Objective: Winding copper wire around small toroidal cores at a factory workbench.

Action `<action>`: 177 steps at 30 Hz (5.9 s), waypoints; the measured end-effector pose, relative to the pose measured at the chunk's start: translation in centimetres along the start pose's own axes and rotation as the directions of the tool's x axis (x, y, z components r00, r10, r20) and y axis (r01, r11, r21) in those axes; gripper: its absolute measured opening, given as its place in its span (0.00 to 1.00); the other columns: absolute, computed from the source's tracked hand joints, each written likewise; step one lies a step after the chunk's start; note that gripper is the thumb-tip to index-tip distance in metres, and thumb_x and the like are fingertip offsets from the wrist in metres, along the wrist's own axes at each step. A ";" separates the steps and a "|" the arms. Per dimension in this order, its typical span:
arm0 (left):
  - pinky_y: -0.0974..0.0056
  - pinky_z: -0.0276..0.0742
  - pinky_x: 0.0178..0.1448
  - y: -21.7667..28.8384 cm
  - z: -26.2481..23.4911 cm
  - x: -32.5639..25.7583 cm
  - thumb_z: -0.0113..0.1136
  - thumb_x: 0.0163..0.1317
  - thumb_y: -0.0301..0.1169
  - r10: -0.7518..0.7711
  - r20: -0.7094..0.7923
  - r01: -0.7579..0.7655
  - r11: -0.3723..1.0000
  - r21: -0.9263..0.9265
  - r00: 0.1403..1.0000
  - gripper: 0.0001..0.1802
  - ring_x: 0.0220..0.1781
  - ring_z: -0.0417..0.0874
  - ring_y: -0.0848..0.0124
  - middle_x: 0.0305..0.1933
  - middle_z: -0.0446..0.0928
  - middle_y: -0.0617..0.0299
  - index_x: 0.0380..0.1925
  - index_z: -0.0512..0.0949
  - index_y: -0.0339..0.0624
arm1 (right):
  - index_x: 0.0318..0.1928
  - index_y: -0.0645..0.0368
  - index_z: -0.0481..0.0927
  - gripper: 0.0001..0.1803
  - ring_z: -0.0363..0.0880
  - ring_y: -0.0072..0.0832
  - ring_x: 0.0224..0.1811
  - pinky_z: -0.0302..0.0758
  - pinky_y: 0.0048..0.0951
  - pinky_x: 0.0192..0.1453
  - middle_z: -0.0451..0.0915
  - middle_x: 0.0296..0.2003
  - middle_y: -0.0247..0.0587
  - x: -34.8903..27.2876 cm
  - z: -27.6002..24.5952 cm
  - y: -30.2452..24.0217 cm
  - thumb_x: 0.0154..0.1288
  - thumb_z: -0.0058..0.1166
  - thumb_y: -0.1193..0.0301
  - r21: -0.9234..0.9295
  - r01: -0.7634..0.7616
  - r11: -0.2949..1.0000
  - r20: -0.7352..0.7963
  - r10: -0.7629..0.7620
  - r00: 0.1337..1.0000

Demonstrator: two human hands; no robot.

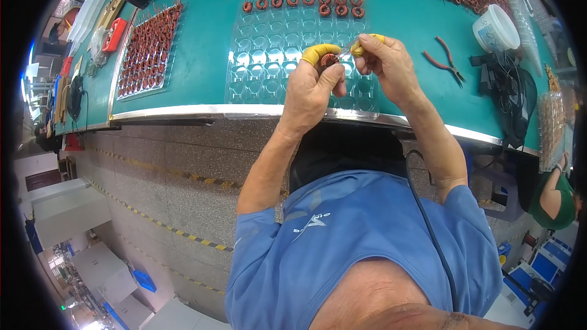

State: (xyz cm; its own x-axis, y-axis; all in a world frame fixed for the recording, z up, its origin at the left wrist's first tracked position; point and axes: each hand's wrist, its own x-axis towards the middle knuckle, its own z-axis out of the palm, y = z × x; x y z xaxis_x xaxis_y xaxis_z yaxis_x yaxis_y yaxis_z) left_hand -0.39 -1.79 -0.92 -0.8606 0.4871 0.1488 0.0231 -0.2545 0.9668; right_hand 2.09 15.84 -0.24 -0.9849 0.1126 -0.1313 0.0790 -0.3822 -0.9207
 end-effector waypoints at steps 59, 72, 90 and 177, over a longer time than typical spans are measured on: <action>0.57 0.77 0.39 4.1 -2.8 2.5 0.64 0.60 0.32 0.099 0.587 -0.572 0.398 0.717 0.804 0.14 0.35 0.81 0.56 0.34 0.75 0.54 0.39 0.73 0.36 | 0.28 0.64 0.79 0.15 0.71 0.17 0.16 0.66 0.21 0.20 0.75 0.16 0.33 -1.5 1.5 -0.9 0.65 0.56 0.64 -0.507 0.122 0.853 0.041 -0.118 0.992; 0.61 0.80 0.33 -0.3 0.2 -0.4 0.49 0.72 0.37 0.124 0.072 -0.079 0.892 -0.444 0.990 0.18 0.33 0.79 0.65 0.37 0.74 0.52 0.55 0.66 0.38 | 0.30 0.62 0.79 0.15 0.69 0.13 0.19 0.63 0.17 0.22 0.75 0.19 0.29 -1.1 2.4 -1.2 0.64 0.59 0.61 -0.413 0.161 0.896 0.017 -0.170 0.985; 0.72 0.72 0.31 -0.9 -1.2 -0.1 0.45 0.73 0.30 0.024 -0.110 -0.049 0.973 -0.227 0.994 0.13 0.28 0.74 0.77 0.30 0.74 0.62 0.54 0.67 0.37 | 0.42 0.65 0.79 0.14 0.76 0.19 0.31 0.74 0.21 0.38 0.79 0.29 0.34 1.1 2.5 0.9 0.70 0.54 0.64 -0.352 0.189 0.917 0.004 -0.201 0.980; 0.71 0.71 0.53 3.5 7.0 6.8 0.48 0.72 0.33 0.263 0.165 -0.273 0.961 0.039 0.951 0.22 0.47 0.75 0.75 0.47 0.76 0.58 0.60 0.66 0.29 | 0.45 0.62 0.80 0.16 0.81 0.34 0.38 0.73 0.35 0.44 0.82 0.37 0.41 0.2 -1.1 -7.5 0.55 0.63 0.74 -0.806 0.499 -0.320 0.483 -0.842 0.241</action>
State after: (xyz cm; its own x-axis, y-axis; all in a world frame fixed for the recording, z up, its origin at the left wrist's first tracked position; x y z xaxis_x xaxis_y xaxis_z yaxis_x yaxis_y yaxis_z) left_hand -2.64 6.49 4.94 -0.7278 0.5343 0.4300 0.2768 -0.3448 0.8969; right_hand 1.47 19.76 6.22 -0.3780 -0.0944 0.9210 -0.3927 0.9172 -0.0672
